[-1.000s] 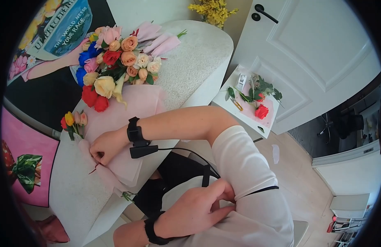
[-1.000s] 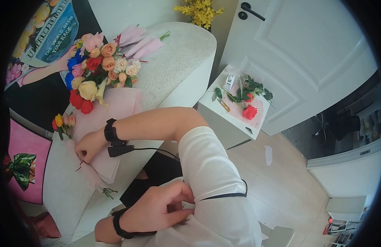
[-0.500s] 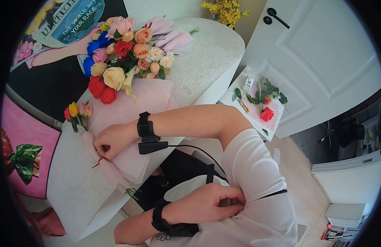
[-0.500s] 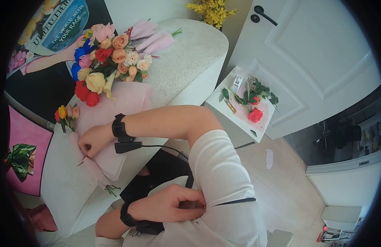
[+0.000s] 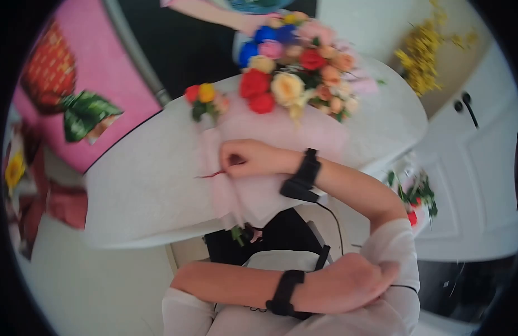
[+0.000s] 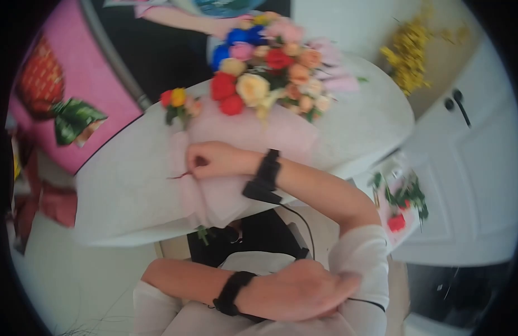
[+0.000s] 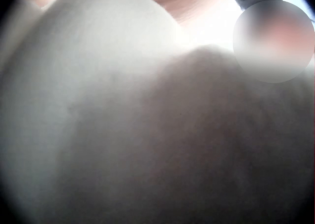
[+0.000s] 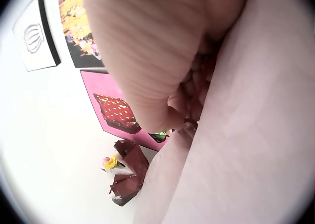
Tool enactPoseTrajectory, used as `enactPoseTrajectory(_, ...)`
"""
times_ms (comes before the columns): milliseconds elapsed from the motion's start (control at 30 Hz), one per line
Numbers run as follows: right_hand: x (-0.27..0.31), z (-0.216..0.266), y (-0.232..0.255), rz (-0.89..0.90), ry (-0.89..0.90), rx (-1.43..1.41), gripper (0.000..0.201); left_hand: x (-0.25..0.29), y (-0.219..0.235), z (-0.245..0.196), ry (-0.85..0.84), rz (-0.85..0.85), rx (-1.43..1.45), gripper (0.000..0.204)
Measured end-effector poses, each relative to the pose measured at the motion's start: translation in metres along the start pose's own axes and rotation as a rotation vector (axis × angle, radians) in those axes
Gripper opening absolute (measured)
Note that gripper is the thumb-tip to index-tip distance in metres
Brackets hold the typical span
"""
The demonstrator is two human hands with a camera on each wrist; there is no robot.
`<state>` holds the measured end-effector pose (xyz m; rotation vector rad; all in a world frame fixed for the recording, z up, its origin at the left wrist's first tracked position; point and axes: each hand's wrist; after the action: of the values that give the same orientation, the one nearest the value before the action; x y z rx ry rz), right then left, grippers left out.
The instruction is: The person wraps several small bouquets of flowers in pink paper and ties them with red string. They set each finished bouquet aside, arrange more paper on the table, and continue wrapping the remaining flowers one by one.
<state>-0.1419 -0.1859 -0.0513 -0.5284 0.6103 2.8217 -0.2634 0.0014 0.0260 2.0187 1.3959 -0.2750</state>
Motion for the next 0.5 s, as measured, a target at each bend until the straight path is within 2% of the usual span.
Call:
enactPoseTrajectory(33,0.0,-0.001,0.0,0.001,-0.014,-0.041,0.007,0.0,0.001,-0.003,-0.033,-0.002,-0.045,0.028)
enactPoseTrajectory(133,-0.001,0.006,0.003,-0.018,-0.11,-0.146,0.006,0.007,0.015,-0.005,0.025,-0.067,0.033,0.023)
enactPoseTrajectory(233,0.002,0.011,0.005,-0.102,-0.164,-0.199,0.005,0.022,0.066,-0.001,0.173,-0.193,-0.101,0.018)
enactPoseTrajectory(267,0.003,0.012,0.005,-0.141,-0.172,-0.214,0.005,0.029,0.091,0.001,0.346,-0.175,-0.174,0.017)
enactPoseTrajectory(367,0.007,0.028,0.006,-0.263,-0.271,-0.253,0.008,0.059,0.145,0.024,0.451,-0.574,-0.652,0.015)
enactPoseTrajectory(433,0.004,0.022,0.006,-0.239,-0.177,-0.255,0.007,0.076,0.179,0.037,0.617,-0.66,-0.855,0.027)
enactPoseTrajectory(500,0.003,0.021,0.002,-0.232,-0.239,-0.254,0.004,0.088,0.195,0.047,0.792,-0.64,-0.832,0.041)
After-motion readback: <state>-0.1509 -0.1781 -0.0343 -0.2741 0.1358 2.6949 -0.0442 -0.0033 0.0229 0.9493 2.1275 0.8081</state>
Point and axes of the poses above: each hand's wrist, its own x-axis away from the middle knuckle, its own y-axis out of the back of the hand, z = x × y, and after that the axes turned 11 degrees about -z, right-handed
